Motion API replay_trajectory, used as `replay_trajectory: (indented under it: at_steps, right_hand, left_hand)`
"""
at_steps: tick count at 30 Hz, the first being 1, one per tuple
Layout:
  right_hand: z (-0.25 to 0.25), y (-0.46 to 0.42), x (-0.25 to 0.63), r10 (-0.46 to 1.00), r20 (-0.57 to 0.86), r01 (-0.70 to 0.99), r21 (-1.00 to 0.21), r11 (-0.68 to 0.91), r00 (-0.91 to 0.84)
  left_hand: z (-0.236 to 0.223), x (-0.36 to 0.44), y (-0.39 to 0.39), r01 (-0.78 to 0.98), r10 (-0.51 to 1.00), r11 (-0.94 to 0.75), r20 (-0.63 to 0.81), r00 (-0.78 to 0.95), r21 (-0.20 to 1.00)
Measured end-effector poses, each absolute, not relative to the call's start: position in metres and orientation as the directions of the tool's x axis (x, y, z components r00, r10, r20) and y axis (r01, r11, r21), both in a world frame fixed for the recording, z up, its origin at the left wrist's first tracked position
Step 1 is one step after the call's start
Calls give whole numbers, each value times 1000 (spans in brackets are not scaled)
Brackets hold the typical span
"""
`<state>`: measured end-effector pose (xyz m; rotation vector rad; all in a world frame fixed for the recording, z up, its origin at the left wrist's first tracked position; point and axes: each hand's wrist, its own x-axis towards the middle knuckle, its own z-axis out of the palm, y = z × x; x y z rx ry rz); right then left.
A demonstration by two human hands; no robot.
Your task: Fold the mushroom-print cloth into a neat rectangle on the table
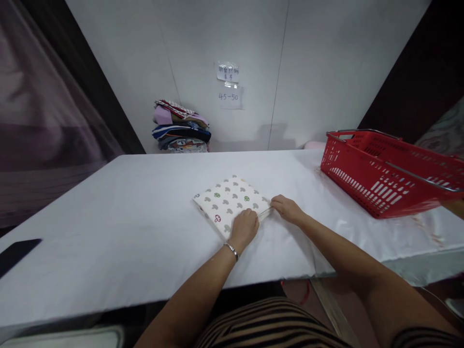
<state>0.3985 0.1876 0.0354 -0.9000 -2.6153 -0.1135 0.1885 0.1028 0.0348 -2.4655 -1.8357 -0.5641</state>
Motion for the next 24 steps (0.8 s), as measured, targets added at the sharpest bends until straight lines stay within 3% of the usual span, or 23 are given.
replay_trajectory:
  at_steps: [9,19,24]
  right_hand:
    - [30,191,403,464,423,456,-129,881,-778]
    - [30,200,395,572,389,466,-338,818,-722]
    - [29,193,394,570,368,479,-313,820,-735]
  left_hand:
    - [39,189,99,927,922,-337,258,290,163]
    - [49,187,93,959,951,-269,185,249,93]
    - [48,186,91,967,957,-251,163,240,51]
